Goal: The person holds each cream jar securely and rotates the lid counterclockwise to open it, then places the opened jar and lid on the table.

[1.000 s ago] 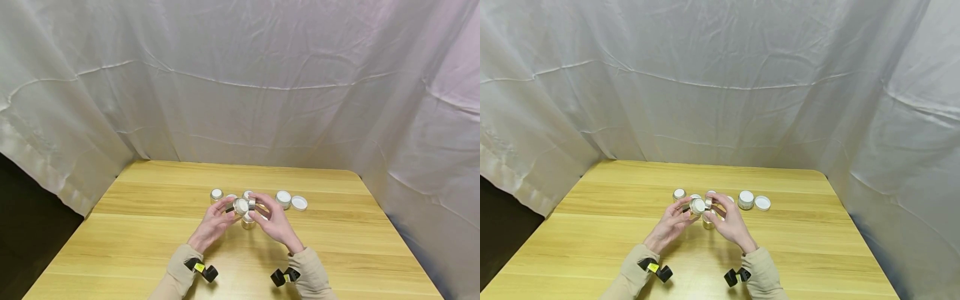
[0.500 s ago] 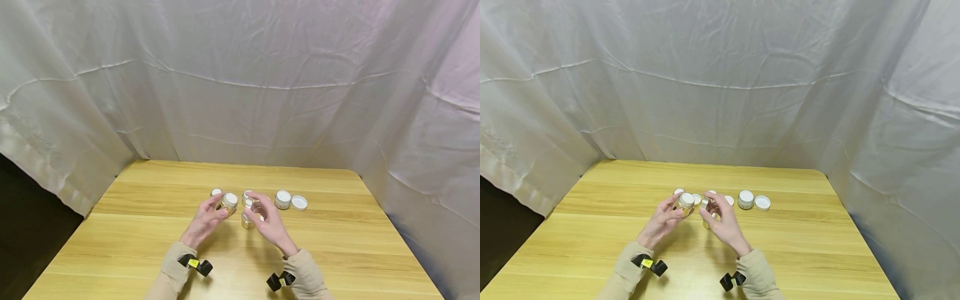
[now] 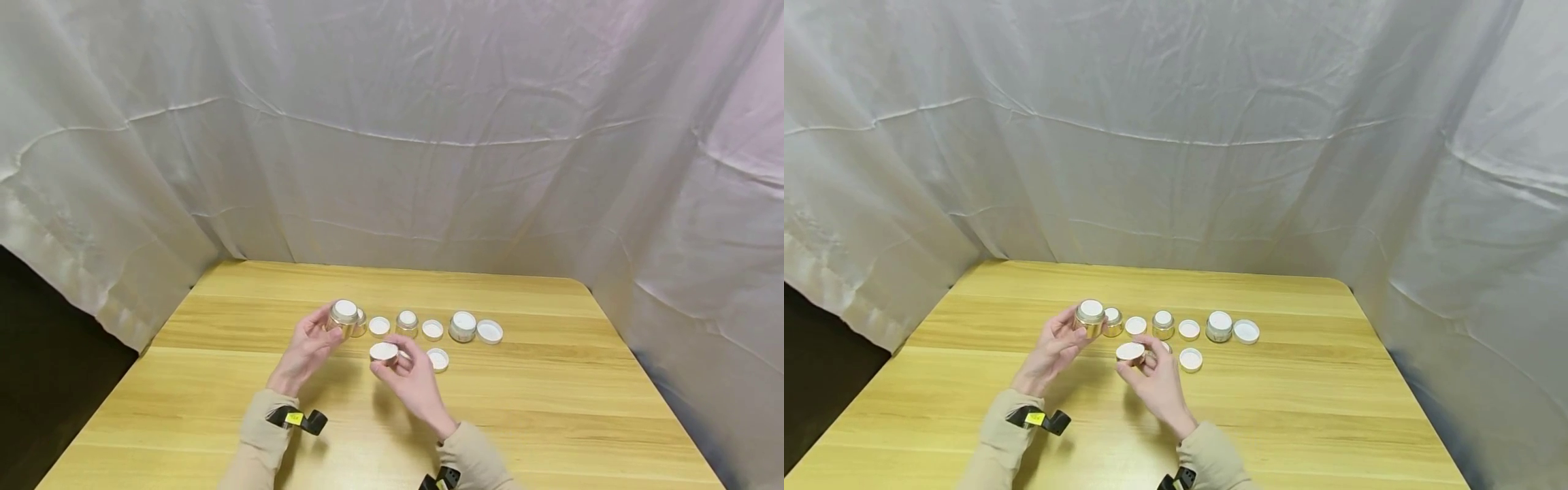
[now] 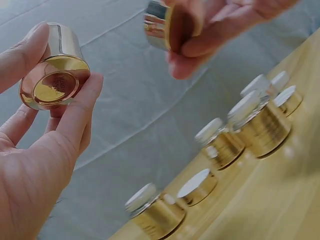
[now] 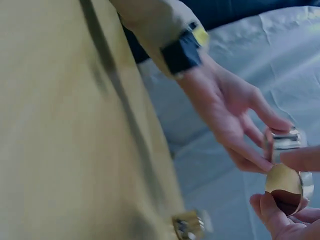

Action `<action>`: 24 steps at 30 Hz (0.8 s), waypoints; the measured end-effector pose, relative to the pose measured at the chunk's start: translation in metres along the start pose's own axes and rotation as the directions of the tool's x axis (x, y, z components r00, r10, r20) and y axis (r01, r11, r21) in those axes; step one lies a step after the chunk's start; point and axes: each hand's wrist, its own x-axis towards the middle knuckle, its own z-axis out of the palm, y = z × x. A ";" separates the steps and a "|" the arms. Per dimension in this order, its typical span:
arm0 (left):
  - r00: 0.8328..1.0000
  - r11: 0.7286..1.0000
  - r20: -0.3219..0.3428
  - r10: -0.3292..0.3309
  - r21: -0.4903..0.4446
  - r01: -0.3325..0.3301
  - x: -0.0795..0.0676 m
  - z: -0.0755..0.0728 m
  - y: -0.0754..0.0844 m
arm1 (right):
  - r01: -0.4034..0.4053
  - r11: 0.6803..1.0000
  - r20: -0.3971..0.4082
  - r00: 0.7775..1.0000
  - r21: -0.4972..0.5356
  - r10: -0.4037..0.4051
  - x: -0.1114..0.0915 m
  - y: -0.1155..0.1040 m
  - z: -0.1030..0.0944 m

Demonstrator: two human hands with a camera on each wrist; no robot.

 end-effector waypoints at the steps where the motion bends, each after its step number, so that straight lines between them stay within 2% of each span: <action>1: 1.000 1.000 -0.009 0.002 0.000 -0.002 -0.001 -0.001 0.001 | -0.007 1.000 0.015 1.000 0.000 0.007 -0.001 0.003 0.003; 8: 0.999 1.000 -0.028 0.021 0.019 -0.020 -0.003 -0.010 0.003 | 0.016 0.994 0.158 0.987 -0.106 0.001 -0.005 0.031 0.016; 10: 0.999 0.999 -0.036 0.026 0.023 -0.025 -0.004 -0.012 0.002 | 0.039 0.984 0.188 0.982 -0.173 -0.006 -0.005 0.039 0.018; 12: 0.998 0.999 -0.057 0.021 0.025 -0.020 -0.005 -0.014 0.002 | 0.075 0.962 0.207 0.978 -0.263 -0.019 -0.005 0.046 0.018; 15: 0.994 1.000 -0.105 0.006 0.029 -0.003 -0.009 -0.016 0.002 | 0.139 0.903 0.223 0.974 -0.407 -0.050 -0.004 0.053 0.018; 17: 0.989 0.999 -0.144 -0.017 0.045 0.024 -0.010 -0.017 0.002 | 0.167 0.868 0.227 0.972 -0.468 -0.064 -0.003 0.057 0.017; 19: 0.983 0.996 -0.181 -0.041 0.069 0.054 -0.012 -0.019 0.001 | 0.188 0.839 0.227 0.971 -0.510 -0.079 0.000 0.060 0.017; 24: 0.960 0.981 -0.259 -0.103 0.136 0.142 -0.014 -0.022 -0.001 | 0.216 0.791 0.226 0.969 -0.572 -0.101 0.006 0.066 0.022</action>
